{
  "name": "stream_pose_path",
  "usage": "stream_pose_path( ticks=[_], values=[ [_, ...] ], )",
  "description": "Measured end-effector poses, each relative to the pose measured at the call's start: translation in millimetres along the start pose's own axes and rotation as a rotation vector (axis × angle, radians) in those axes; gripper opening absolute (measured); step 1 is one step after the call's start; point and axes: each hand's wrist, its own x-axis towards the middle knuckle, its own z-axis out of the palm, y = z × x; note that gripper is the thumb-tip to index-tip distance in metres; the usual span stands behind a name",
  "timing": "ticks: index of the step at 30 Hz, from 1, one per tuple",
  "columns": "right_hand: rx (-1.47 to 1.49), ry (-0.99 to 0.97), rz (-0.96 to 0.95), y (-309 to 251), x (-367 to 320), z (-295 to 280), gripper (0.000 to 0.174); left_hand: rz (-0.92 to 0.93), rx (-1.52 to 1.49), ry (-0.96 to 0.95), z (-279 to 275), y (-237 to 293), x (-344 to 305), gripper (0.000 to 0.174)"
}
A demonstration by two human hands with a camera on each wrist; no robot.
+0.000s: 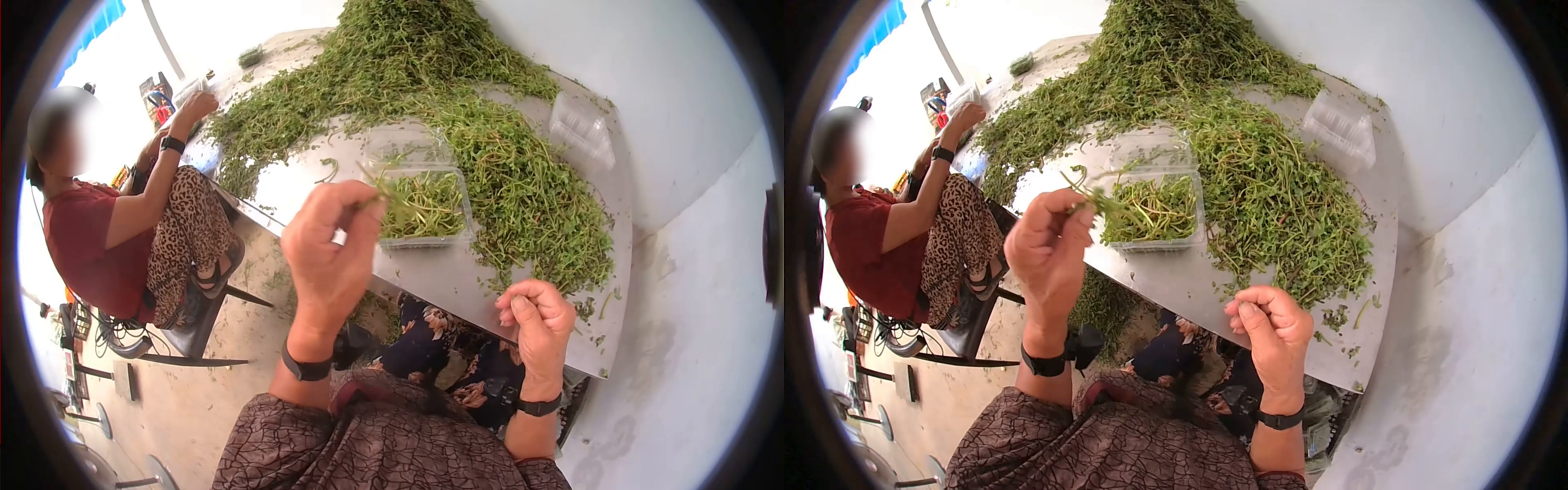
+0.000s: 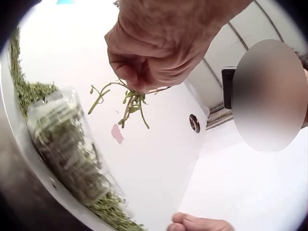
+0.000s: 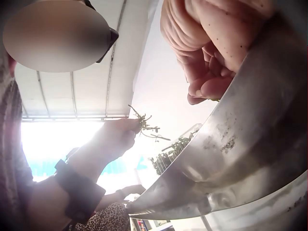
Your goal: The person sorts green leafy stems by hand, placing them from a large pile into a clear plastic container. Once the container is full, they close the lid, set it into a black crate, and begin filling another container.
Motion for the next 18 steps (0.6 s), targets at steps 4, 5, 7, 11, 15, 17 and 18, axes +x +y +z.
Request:
stream_pose_path(
  ticks=[4,5,7,11,15,17,18],
  values=[
    [-0.032,-0.012,0.001,-1.9,-0.1,1.0,0.009,0.123,0.171,0.070,-2.7,-10.5,11.4,0.011],
    [-0.032,-0.012,0.001,-2.4,-0.4,1.2,0.009,0.130,0.212,0.066,-1.5,-12.8,12.6,0.012],
    [-0.055,-0.017,0.007,-3.1,-0.9,1.8,0.009,0.138,0.250,0.061,2.5,-20.0,15.0,0.012],
    [-0.062,-0.022,0.005,-3.9,-1.3,2.9,0.009,0.215,0.293,0.056,10.7,-30.9,16.5,0.014],
    [-0.094,-0.028,0.001,-4.3,-1.9,3.9,0.009,0.209,0.374,-0.040,14.6,-36.6,18.0,0.014],
    [-0.104,-0.026,-0.001,-4.8,-2.0,4.1,0.009,0.189,0.383,-0.050,15.6,-38.9,17.8,0.012],
    [-0.109,-0.025,0.003,-4.9,-2.2,4.4,0.009,0.168,0.391,-0.062,16.6,-40.2,17.6,0.011]
  ],
)
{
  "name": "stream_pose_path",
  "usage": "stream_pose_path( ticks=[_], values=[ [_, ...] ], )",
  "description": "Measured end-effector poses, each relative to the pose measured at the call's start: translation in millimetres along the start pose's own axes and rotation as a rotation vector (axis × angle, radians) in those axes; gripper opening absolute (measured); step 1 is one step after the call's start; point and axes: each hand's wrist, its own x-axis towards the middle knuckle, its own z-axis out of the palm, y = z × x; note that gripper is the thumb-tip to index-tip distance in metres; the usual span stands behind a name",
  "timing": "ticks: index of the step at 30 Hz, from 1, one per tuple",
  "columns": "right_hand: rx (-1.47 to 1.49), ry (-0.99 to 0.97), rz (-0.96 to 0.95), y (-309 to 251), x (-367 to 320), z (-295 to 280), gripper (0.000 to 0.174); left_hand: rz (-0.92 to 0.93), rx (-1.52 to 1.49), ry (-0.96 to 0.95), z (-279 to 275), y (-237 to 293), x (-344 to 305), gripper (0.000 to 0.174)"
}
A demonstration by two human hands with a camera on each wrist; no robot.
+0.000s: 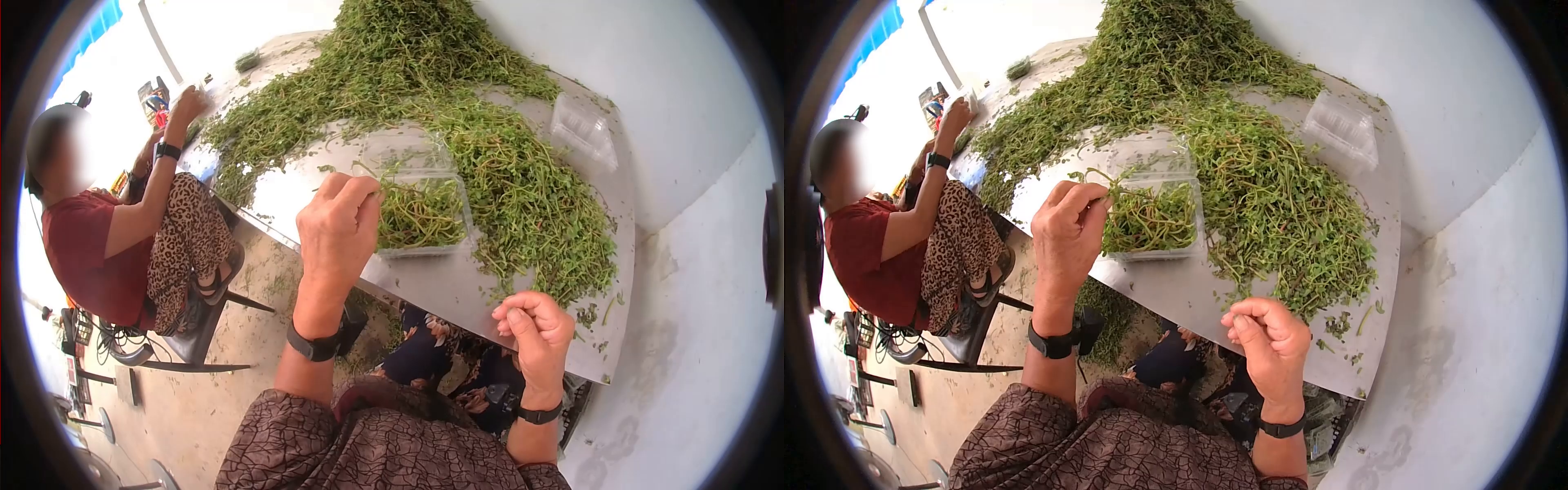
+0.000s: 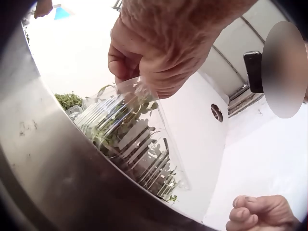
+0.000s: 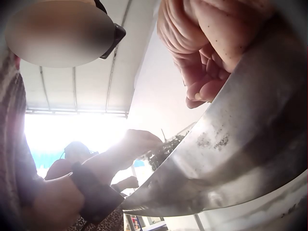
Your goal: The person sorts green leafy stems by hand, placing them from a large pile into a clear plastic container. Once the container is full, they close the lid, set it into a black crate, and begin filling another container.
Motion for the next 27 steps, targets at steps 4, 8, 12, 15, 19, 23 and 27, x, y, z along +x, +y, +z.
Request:
stream_pose_path(
  ticks=[4,8,12,15,19,23,27],
  values=[
    [-0.005,0.001,0.005,0.3,-0.2,0.4,0.009,-0.052,-0.033,-0.064,4.1,-5.7,-0.3,0.009],
    [-0.017,-0.001,-0.004,0.6,-0.5,0.5,0.009,-0.120,-0.057,-0.125,6.1,-6.0,1.1,0.011],
    [-0.006,0.000,0.000,0.9,-1.0,0.8,0.009,-0.121,-0.064,-0.164,6.5,-8.9,0.8,0.018],
    [-0.003,-0.001,-0.004,1.4,-1.4,1.4,0.009,-0.105,-0.066,-0.176,4.9,-8.7,0.9,0.018],
    [-0.022,-0.007,-0.037,3.1,-0.8,1.0,0.009,-0.133,-0.116,-0.176,-2.4,-8.7,-0.5,0.018],
    [-0.034,-0.002,-0.042,3.5,-1.3,1.8,0.008,-0.087,-0.132,-0.133,-4.8,-11.4,-0.5,0.019],
    [-0.051,-0.001,-0.045,4.1,-1.1,1.6,0.008,-0.040,-0.161,-0.218,-3.2,-11.8,-0.3,0.024]
  ],
)
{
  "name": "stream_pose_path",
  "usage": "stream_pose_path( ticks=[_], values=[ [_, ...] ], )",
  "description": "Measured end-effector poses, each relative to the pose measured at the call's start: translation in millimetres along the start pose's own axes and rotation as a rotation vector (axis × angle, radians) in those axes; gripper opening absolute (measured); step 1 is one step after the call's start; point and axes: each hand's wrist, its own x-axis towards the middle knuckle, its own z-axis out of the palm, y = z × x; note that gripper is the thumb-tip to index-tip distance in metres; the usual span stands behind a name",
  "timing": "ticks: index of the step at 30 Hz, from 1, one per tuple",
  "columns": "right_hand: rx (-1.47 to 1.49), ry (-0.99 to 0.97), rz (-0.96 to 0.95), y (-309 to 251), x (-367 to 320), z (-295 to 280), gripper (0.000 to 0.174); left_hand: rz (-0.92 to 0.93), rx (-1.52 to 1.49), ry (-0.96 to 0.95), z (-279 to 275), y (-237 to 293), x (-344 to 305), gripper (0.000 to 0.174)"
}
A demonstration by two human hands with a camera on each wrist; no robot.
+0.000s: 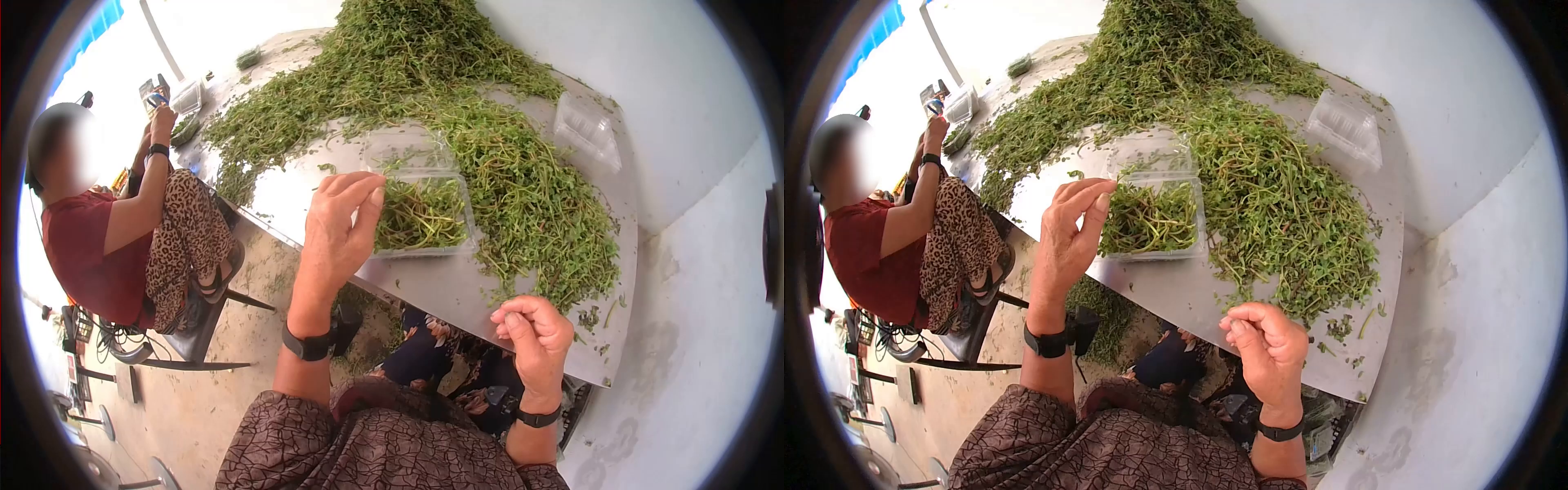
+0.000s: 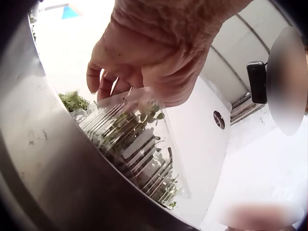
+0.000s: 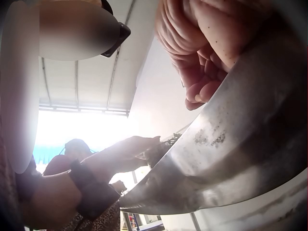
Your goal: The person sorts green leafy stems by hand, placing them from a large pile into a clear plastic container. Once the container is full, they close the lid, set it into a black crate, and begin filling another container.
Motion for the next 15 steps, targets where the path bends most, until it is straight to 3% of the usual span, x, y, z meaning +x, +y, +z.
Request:
stream_pose_path(
  ticks=[9,13,15],
  values=[
    [-0.027,-0.006,-0.026,2.5,0.0,0.2,0.008,0.039,0.144,-0.148,0.4,3.2,0.7,0.039],
    [-0.037,0.000,-0.027,1.7,-0.4,0.9,0.008,0.022,0.146,-0.191,1.3,2.3,-0.6,0.038],
    [-0.048,0.003,-0.035,2.8,-0.6,1.2,0.008,0.058,0.128,-0.133,2.7,0.1,-1.1,0.029]
  ],
)
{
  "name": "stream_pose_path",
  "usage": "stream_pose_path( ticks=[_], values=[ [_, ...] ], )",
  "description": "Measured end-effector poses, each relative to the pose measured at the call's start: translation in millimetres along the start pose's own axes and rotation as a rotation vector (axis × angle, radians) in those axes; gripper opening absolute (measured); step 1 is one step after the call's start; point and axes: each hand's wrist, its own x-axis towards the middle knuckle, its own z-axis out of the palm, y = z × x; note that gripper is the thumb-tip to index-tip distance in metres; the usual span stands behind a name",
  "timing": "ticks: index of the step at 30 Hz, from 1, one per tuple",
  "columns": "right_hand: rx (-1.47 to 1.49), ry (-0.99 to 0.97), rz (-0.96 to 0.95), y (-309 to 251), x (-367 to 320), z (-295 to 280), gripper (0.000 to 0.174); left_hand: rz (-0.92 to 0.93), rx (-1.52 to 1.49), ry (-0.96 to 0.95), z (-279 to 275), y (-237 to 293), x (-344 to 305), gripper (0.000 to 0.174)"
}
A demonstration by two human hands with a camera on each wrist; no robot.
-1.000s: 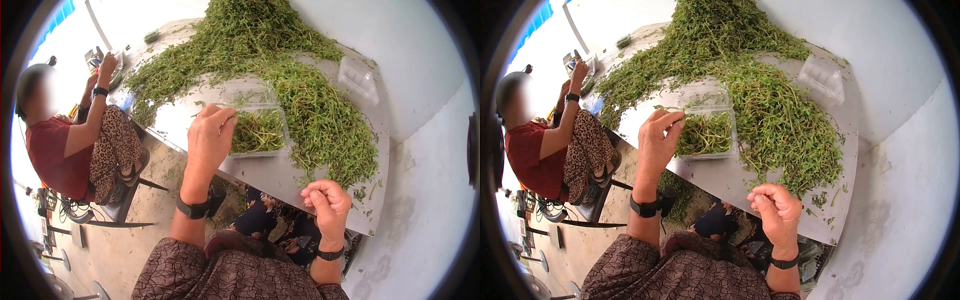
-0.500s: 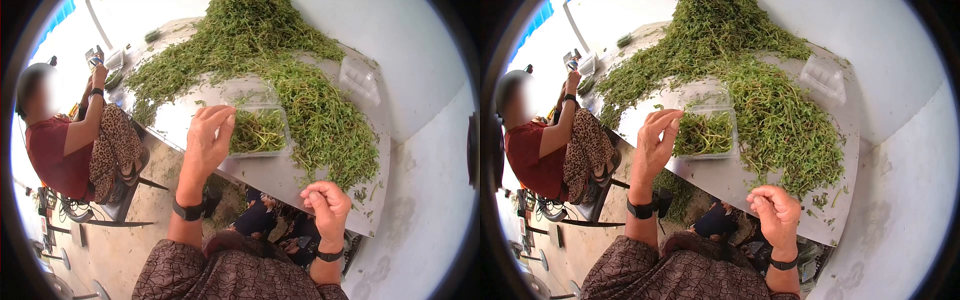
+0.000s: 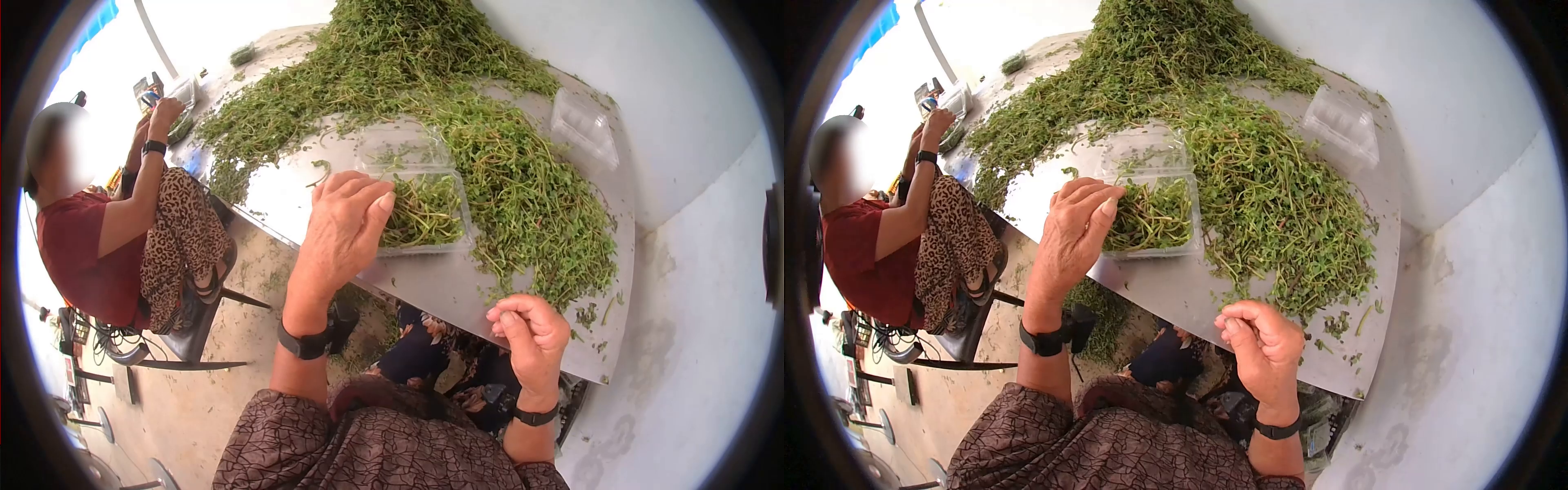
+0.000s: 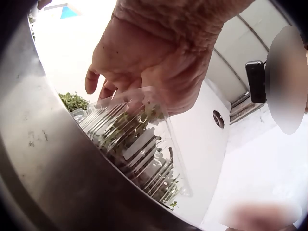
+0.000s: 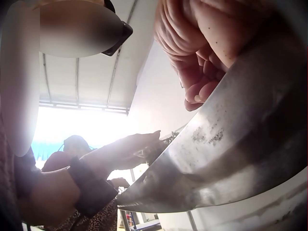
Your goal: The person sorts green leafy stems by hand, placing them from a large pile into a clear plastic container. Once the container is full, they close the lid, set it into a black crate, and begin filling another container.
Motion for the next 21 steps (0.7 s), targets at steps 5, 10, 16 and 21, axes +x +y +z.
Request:
stream_pose_path(
  ticks=[5,10,16,21],
  values=[
    [-0.021,-0.002,-0.011,-0.2,-0.1,-0.1,0.008,-0.014,-0.083,0.126,-2.0,1.2,-0.6,0.029],
    [-0.028,-0.008,-0.008,-0.4,0.4,0.1,0.008,-0.020,-0.098,0.203,-5.4,-8.4,-2.6,0.032],
    [-0.016,-0.009,0.023,-2.4,-0.1,0.9,0.010,-0.457,-0.370,0.188,-3.3,-20.1,-10.1,0.043],
    [-0.010,-0.003,0.002,-1.0,0.0,1.3,0.008,-0.517,-0.584,0.124,7.0,-28.7,-10.1,0.047]
  ],
)
